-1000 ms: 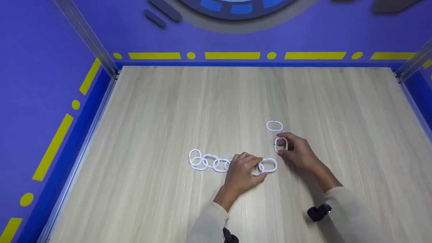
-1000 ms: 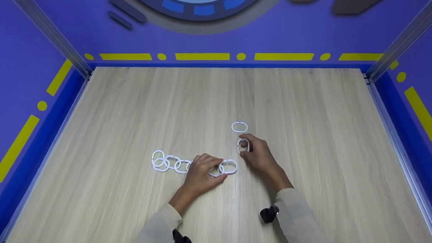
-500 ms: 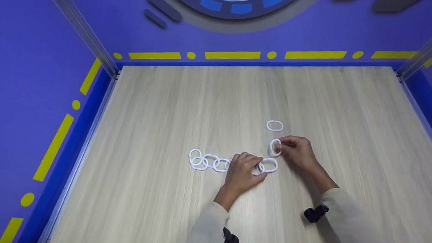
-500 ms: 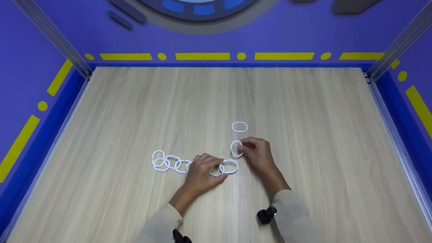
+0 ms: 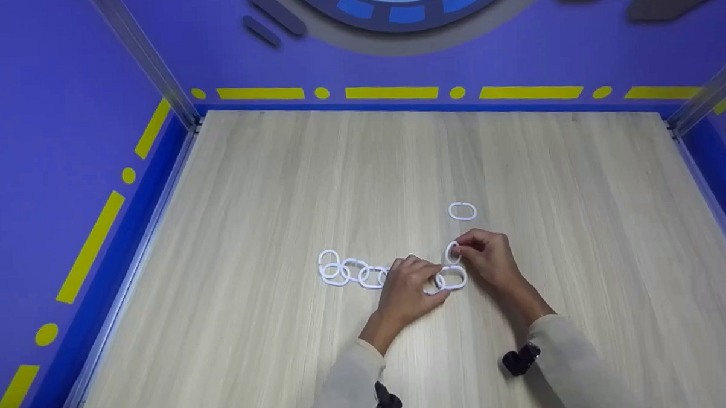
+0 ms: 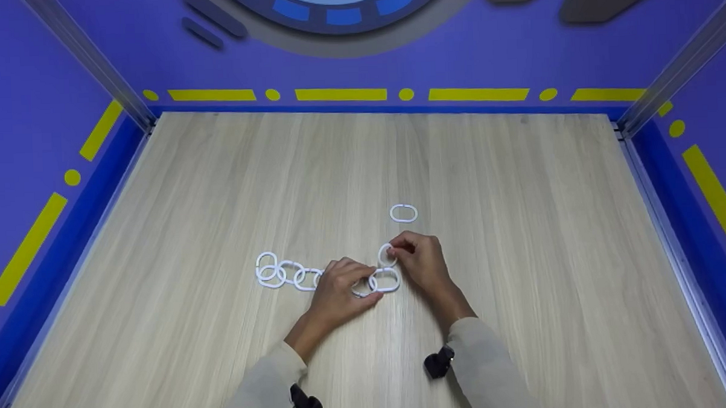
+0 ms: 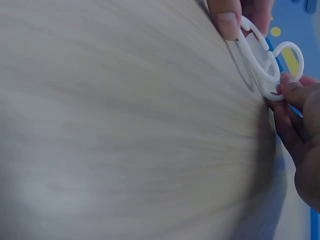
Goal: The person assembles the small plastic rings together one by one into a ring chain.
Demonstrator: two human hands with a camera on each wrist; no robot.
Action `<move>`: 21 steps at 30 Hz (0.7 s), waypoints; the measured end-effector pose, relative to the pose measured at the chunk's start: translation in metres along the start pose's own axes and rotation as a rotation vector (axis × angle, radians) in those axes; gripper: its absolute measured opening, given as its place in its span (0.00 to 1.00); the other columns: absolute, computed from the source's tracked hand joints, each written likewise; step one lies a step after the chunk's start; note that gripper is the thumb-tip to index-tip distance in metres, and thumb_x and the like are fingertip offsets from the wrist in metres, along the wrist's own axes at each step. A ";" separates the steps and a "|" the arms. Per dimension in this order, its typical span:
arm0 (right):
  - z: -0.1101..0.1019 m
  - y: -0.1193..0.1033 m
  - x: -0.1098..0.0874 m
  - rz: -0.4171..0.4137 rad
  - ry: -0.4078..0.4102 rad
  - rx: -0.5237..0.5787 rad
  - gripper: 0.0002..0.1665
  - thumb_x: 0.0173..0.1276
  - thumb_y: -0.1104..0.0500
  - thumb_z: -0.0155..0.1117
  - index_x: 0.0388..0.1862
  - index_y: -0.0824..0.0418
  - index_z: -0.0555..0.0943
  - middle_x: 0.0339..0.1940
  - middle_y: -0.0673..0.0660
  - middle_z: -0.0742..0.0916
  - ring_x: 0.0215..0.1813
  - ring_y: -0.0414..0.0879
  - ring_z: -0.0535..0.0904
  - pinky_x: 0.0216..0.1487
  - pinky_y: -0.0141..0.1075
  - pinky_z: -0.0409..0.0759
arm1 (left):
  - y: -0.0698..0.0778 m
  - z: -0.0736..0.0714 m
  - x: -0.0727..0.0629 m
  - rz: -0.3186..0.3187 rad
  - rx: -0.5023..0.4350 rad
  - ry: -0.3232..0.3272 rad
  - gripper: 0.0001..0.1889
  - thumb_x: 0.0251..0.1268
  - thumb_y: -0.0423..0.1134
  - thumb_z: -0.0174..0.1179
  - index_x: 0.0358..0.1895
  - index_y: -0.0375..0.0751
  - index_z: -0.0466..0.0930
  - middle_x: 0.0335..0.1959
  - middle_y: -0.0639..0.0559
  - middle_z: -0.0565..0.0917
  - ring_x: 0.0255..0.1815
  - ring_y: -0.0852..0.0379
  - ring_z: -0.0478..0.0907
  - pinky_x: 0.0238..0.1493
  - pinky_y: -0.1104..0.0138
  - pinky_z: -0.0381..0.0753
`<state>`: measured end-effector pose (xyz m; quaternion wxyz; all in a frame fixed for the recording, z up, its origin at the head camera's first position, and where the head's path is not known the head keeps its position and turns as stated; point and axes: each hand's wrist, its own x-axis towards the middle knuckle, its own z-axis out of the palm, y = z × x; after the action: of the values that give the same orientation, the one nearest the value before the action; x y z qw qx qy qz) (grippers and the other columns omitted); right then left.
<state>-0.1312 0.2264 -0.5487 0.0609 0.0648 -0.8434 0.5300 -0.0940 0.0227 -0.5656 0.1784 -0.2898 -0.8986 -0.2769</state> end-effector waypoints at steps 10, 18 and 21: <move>0.002 -0.001 -0.003 -0.042 -0.066 0.039 0.05 0.54 0.79 0.70 0.31 0.76 0.85 0.30 0.72 0.89 0.31 0.30 0.80 0.35 0.19 0.76 | -0.001 0.001 0.000 0.007 0.014 0.006 0.20 0.51 0.54 0.75 0.45 0.50 0.90 0.37 0.62 0.91 0.41 0.62 0.84 0.44 0.66 0.77; -0.013 0.004 -0.006 0.000 -0.181 0.109 0.07 0.60 0.72 0.72 0.38 0.72 0.88 0.36 0.71 0.90 0.35 0.29 0.83 0.38 0.21 0.80 | 0.000 0.000 0.000 -0.002 0.022 -0.009 0.20 0.52 0.55 0.75 0.46 0.50 0.90 0.38 0.62 0.90 0.42 0.62 0.84 0.44 0.66 0.77; -0.021 0.009 -0.007 -0.003 -0.214 0.143 0.08 0.62 0.71 0.71 0.40 0.73 0.88 0.38 0.72 0.90 0.36 0.29 0.85 0.39 0.22 0.82 | 0.001 0.000 0.000 -0.011 0.021 -0.016 0.20 0.51 0.55 0.75 0.46 0.51 0.90 0.38 0.62 0.91 0.42 0.62 0.84 0.44 0.66 0.77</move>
<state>-0.1248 0.2493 -0.5487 -0.0332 0.1264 -0.8049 0.5789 -0.0933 0.0230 -0.5654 0.1725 -0.2852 -0.9044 -0.2663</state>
